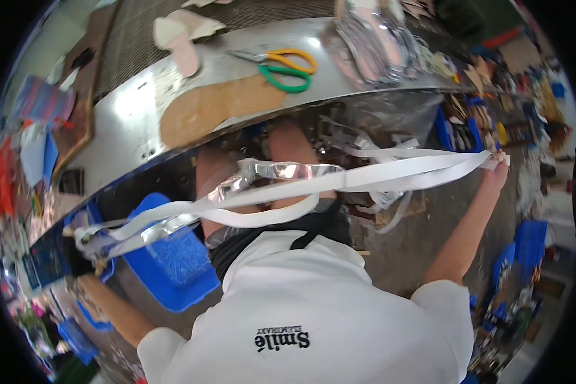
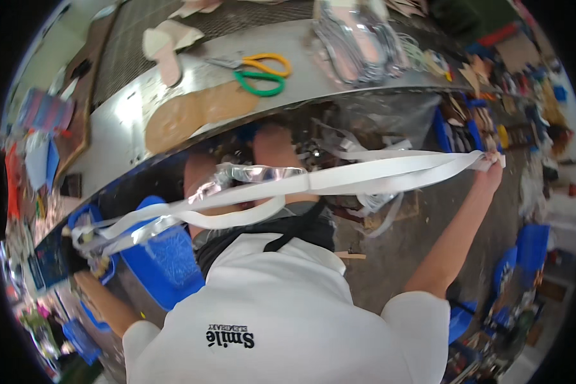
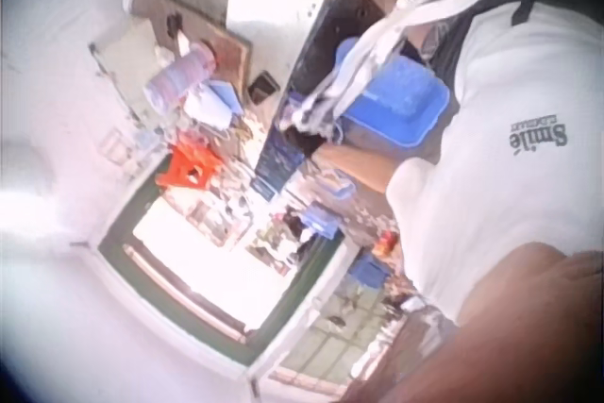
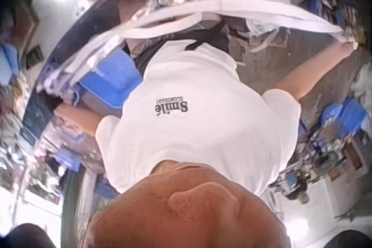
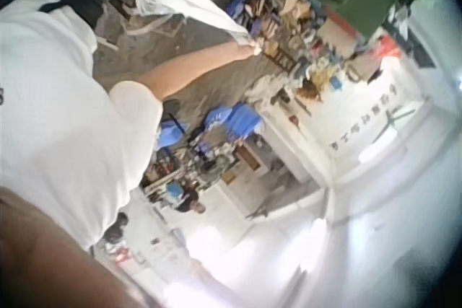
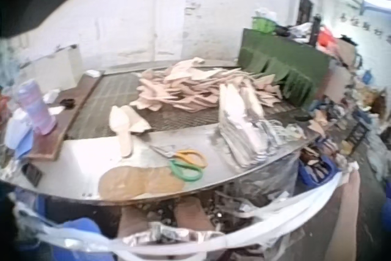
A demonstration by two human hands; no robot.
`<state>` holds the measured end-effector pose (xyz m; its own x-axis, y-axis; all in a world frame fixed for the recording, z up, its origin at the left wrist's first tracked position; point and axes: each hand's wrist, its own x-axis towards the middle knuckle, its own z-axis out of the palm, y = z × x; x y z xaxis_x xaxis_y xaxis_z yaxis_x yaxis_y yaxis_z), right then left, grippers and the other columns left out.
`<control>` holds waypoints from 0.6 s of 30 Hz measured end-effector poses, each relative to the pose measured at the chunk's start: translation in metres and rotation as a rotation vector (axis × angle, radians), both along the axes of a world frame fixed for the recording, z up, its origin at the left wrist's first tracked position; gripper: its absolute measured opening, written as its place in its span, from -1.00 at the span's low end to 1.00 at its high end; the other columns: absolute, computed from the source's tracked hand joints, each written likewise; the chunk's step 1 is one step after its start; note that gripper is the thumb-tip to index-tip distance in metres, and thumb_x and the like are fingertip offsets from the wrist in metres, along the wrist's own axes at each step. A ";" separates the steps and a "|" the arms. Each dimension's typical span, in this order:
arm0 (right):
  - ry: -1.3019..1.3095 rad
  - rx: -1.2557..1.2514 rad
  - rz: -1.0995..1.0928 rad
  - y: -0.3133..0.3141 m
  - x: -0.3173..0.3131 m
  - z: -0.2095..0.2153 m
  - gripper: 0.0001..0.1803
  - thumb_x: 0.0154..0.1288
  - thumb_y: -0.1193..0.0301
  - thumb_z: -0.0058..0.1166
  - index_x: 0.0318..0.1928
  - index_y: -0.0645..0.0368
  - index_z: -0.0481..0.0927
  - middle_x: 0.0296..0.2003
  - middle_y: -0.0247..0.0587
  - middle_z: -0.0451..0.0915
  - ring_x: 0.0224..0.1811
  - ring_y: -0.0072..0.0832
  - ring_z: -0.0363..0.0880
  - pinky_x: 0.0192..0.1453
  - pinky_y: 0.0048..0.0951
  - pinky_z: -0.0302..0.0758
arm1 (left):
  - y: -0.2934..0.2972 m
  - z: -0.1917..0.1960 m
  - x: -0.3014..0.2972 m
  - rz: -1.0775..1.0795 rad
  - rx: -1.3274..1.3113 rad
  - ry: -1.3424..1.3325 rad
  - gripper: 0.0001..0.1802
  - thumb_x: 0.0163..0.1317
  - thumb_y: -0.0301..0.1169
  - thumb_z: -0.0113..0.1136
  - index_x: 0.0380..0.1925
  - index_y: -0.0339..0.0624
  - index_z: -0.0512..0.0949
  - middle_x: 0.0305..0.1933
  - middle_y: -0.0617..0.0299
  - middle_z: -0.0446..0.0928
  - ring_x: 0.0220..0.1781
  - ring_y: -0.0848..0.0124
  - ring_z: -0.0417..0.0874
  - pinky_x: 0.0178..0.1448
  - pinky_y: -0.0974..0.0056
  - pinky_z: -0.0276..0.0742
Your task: Manually applying clear protective film or material to the heels and soles of high-heeled shoe components.
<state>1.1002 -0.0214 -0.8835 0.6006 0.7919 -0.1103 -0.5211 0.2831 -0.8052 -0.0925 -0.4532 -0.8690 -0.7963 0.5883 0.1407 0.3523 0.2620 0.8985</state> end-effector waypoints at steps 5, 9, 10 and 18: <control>-0.143 0.169 -0.660 -0.084 0.187 0.117 -0.79 0.19 0.45 0.00 -0.20 0.32 0.50 -0.30 -0.01 0.56 -0.29 -0.24 0.57 -0.19 -0.19 0.52 | 0.054 -0.014 0.011 0.201 0.001 -0.452 -0.43 0.19 0.08 0.13 0.05 -0.07 0.53 -0.18 0.36 0.58 -0.17 0.53 0.56 -0.13 0.39 0.43; -0.532 -0.134 -0.558 -0.050 -0.004 0.162 -0.69 0.22 0.31 0.08 -0.16 0.31 0.56 -0.29 -0.06 0.59 -0.30 -0.25 0.58 -0.21 -0.21 0.52 | 0.113 0.072 0.129 -0.009 -0.062 -0.079 -0.48 0.21 0.09 0.07 0.06 0.07 0.53 -0.24 0.46 0.55 -0.29 0.65 0.52 -0.28 0.45 0.37; -0.758 -0.244 -0.417 -0.041 -0.034 0.161 -0.65 0.23 0.25 0.08 -0.14 0.32 0.57 -0.26 -0.07 0.60 -0.29 -0.26 0.58 -0.20 -0.24 0.52 | 0.121 0.085 0.122 -0.130 -0.066 -0.375 -0.51 0.23 -0.01 0.12 0.04 -0.07 0.50 -0.16 0.30 0.52 -0.21 0.42 0.56 -0.13 0.34 0.49; -1.828 -0.602 -0.159 -0.015 0.020 -0.016 -0.54 0.14 0.15 0.12 -0.10 0.28 0.61 -0.27 -0.02 0.66 -0.17 -0.20 0.64 -0.07 -0.22 0.48 | 0.215 0.165 0.310 -0.714 0.026 0.006 -0.41 -0.04 0.05 0.32 -0.19 -0.22 0.56 -0.39 0.38 0.45 -0.64 0.69 0.23 -0.55 0.50 0.08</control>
<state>1.1200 -0.0366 -0.8999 0.3380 0.8303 0.4432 0.9353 -0.2441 -0.2561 0.2177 -0.2380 -0.7045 -0.2172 0.9620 0.1653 0.4351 -0.0562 0.8986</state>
